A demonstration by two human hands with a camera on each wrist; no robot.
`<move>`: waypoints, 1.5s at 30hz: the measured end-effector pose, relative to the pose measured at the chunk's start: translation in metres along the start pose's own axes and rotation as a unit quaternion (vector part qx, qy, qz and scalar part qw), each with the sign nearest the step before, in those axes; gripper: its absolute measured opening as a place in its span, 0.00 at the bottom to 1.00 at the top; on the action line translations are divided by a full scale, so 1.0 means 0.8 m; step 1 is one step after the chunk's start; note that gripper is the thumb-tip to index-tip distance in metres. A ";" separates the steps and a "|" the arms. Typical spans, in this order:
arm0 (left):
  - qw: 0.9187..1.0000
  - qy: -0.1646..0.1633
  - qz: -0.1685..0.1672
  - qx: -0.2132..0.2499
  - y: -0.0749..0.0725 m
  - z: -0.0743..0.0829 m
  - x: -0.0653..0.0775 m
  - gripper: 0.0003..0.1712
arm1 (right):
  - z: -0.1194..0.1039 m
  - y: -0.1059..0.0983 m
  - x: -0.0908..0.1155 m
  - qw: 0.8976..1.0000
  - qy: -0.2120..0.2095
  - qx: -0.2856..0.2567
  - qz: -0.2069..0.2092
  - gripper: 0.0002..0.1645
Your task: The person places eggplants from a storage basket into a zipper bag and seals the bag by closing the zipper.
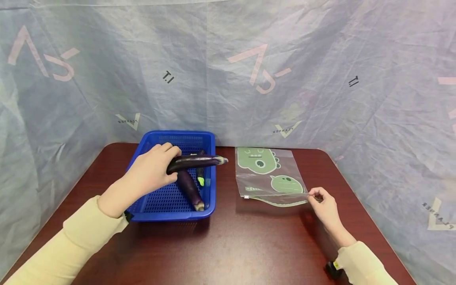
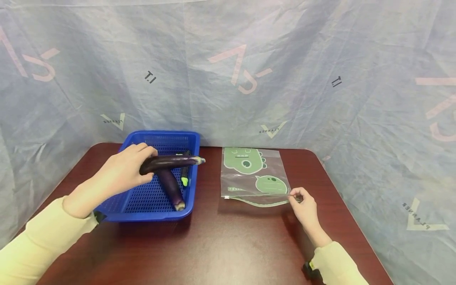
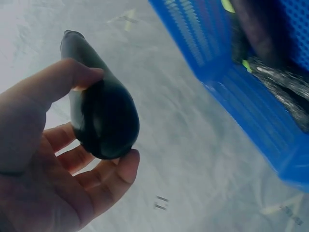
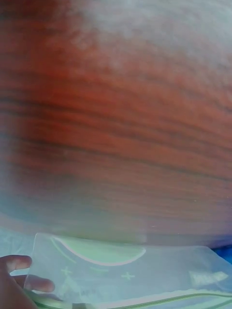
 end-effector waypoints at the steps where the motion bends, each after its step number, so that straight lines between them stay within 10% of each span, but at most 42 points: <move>1: 1.000 0.003 0.001 0.004 -0.001 0.005 -0.001 0.22 | -0.001 0.000 0.000 1.000 0.000 -0.001 0.000 0.06; 15: 0.997 0.057 0.056 0.004 -0.007 0.068 -0.009 0.25 | -0.006 0.000 -0.001 1.000 0.016 -0.009 0.015 0.06; 45: 0.966 0.161 0.201 -0.036 0.054 0.154 -0.004 0.21 | -0.012 0.002 -0.002 0.998 0.047 -0.021 0.028 0.05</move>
Point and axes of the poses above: each hand's wrist, its own x-axis away from the middle knuckle, its own y-axis out of the palm, z = x × y, the point moved 4 cm from there along -x, towards the middle knuckle, and after that the axes turned 15 degrees about z, right-handed, at the moved point
